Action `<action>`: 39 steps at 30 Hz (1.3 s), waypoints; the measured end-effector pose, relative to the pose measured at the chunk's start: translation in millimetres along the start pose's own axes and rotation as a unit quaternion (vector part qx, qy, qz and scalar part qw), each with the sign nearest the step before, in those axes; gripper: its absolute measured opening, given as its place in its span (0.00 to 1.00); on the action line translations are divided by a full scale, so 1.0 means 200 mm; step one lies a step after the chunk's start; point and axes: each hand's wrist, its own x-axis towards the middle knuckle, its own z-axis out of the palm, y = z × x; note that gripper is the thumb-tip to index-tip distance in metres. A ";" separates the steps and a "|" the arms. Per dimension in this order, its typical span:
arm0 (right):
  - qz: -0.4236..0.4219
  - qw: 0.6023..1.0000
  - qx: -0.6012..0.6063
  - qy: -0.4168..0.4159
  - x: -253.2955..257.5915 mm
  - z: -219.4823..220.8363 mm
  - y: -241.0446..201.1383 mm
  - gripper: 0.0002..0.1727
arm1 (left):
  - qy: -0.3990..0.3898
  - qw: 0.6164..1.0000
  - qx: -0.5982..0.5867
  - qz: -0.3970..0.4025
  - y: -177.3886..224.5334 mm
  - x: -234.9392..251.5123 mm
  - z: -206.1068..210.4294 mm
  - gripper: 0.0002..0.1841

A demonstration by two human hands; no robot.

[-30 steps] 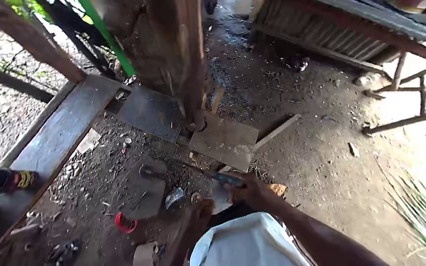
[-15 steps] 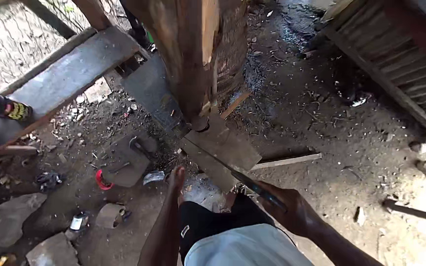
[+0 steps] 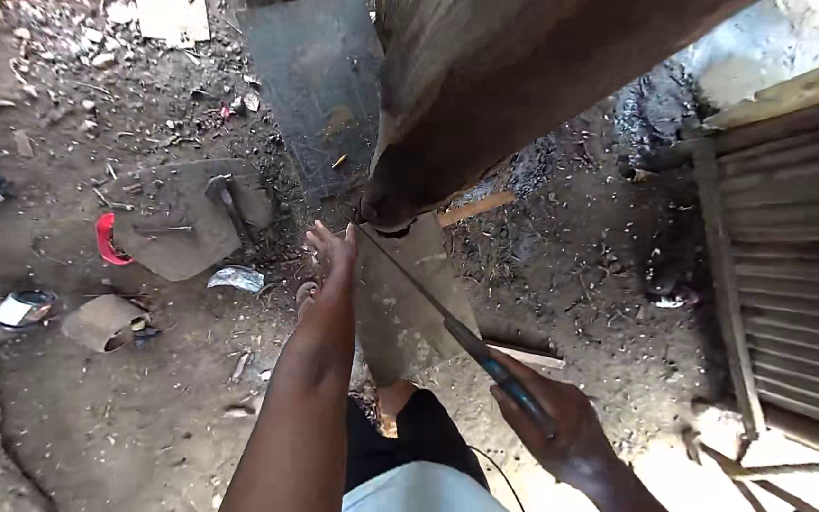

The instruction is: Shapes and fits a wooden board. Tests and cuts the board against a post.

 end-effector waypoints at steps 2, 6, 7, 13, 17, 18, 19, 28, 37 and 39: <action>0.009 1.000 0.010 -0.010 -0.02 0.00 0.04 0.27 | 0.011 0.999 0.018 -0.040 0.03 -0.01 0.06 0.48; 0.064 0.994 0.053 -0.073 -0.06 -0.01 0.11 0.30 | 0.013 0.996 0.047 -0.074 0.06 -0.04 0.09 0.45; 0.063 0.994 0.063 -0.067 -0.07 -0.01 0.13 0.29 | 0.010 0.995 0.053 -0.079 0.07 -0.05 0.09 0.44; 0.021 0.998 0.049 -0.013 -0.01 -0.08 0.12 0.27 | 0.013 0.996 0.044 -0.074 0.07 -0.06 0.09 0.47; 0.016 0.998 0.047 -0.024 0.00 -0.09 0.17 0.27 | 0.017 0.995 0.050 -0.088 0.08 -0.05 0.10 0.49; 0.016 0.999 0.045 -0.027 0.01 -0.09 0.18 0.27 | 0.018 0.994 0.052 -0.091 0.08 -0.05 0.10 0.49; 0.016 0.998 0.043 -0.032 0.01 -0.09 0.19 0.27 | 0.019 0.994 0.056 -0.093 0.08 -0.04 0.10 0.49; 0.014 0.998 0.014 -0.061 0.09 -0.19 0.14 0.26 | 0.015 0.992 0.063 -0.105 0.10 -0.03 0.09 0.50; 0.020 0.995 0.033 -0.087 0.25 -0.13 0.13 0.26 | -0.003 0.993 0.053 -0.105 0.10 -0.03 0.06 0.50; 0.042 0.994 0.029 -0.098 0.21 -0.24 0.10 0.26 | -0.004 0.994 0.044 -0.105 0.10 -0.04 0.07 0.50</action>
